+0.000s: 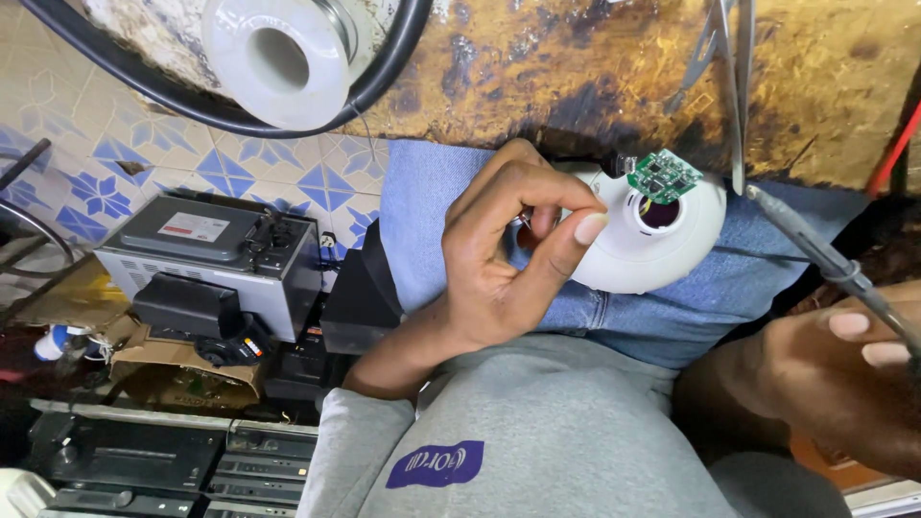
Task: Repairing an LED light bulb by soldering wires to the circuit board and securing them with tape
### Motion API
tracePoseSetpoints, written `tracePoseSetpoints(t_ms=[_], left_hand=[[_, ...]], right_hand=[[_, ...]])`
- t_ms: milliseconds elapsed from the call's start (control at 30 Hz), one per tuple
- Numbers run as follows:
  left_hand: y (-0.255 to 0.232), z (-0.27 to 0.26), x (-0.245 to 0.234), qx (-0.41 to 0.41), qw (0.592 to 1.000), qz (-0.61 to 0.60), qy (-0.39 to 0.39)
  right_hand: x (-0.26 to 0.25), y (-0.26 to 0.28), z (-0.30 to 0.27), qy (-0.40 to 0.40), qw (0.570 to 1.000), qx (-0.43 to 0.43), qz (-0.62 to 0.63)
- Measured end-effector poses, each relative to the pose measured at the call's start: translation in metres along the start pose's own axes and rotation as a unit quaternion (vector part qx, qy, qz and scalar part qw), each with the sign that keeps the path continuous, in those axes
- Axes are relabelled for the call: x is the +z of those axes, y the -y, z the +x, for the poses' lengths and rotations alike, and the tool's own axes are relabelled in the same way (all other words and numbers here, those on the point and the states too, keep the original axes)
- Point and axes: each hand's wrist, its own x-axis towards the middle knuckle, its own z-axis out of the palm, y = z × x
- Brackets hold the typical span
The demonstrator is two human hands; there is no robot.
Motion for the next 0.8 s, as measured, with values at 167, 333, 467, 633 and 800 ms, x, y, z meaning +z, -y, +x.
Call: tracePoseSetpoints(t_ms=[167, 333, 467, 633, 800], left_hand=[[0.001, 0.002, -0.003, 0.005, 1.000, -0.007, 0.008], [0.006, 0.003, -0.003, 0.020, 1.000, -0.012, 0.014], [0.012, 0.003, -0.002, 0.068, 0.997, -0.003, 0.021], [0.015, 0.005, -0.003, 0.106, 0.994, 0.019, 0.031], [0.014, 0.010, -0.001, 0.141, 0.989, 0.043, 0.033]], right_hand=[[0.000, 0.044, 0.008, 0.083, 0.950, 0.002, -0.300], [0.021, 0.060, 0.016, 0.098, 0.984, 0.068, -0.136], [-0.005, 0.030, -0.017, 0.058, 0.959, 0.022, -0.276], [0.017, 0.077, 0.033, 0.183, 0.968, 0.021, -0.168], [0.020, 0.058, 0.013, 0.125, 0.966, 0.204, 0.102]])
